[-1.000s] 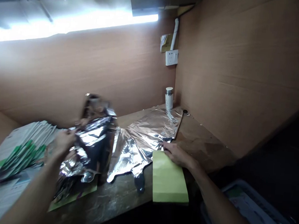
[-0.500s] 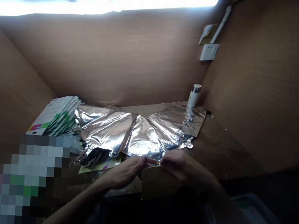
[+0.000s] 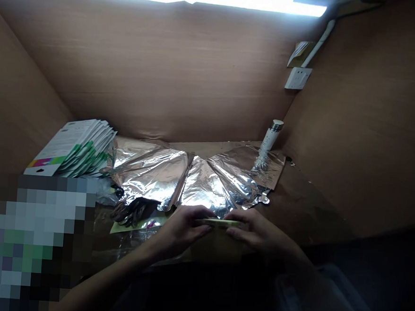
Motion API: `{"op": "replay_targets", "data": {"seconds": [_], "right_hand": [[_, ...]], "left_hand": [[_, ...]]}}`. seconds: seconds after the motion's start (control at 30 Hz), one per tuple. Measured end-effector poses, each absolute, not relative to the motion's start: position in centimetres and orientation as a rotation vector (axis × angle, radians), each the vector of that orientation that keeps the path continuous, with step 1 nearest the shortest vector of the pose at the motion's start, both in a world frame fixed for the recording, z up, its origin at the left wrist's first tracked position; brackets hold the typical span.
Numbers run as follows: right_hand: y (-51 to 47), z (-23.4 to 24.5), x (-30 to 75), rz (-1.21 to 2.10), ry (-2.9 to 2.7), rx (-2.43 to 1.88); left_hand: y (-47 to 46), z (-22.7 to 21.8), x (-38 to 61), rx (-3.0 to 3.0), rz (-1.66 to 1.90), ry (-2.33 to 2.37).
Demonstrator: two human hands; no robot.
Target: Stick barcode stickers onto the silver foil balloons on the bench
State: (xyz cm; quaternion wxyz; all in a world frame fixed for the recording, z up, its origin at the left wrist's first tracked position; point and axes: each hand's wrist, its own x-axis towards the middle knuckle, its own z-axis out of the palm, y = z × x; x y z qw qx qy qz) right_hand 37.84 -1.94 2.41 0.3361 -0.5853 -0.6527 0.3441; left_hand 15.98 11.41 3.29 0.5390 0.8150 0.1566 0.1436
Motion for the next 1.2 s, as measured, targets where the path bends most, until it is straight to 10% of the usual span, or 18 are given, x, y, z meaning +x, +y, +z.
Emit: {"op": "replay_targets", "data": {"seconds": [0.47, 0.93, 1.2], "right_hand": [[-0.5, -2.5, 36.0, -0.105, -1.936, -1.393], [-0.7, -3.4, 36.0, 0.302, -1.786, -1.405], [-1.2, -5.0, 36.4, -0.241, -2.036, -1.285]], "left_hand": [[11.8, 0.2, 17.1, 1.797, 0.548, 0.499], [11.6, -0.7, 16.5, 2.017, 0.469, 0.581], [12.2, -1.8, 16.6, 2.064, 0.419, 0.604]]}}
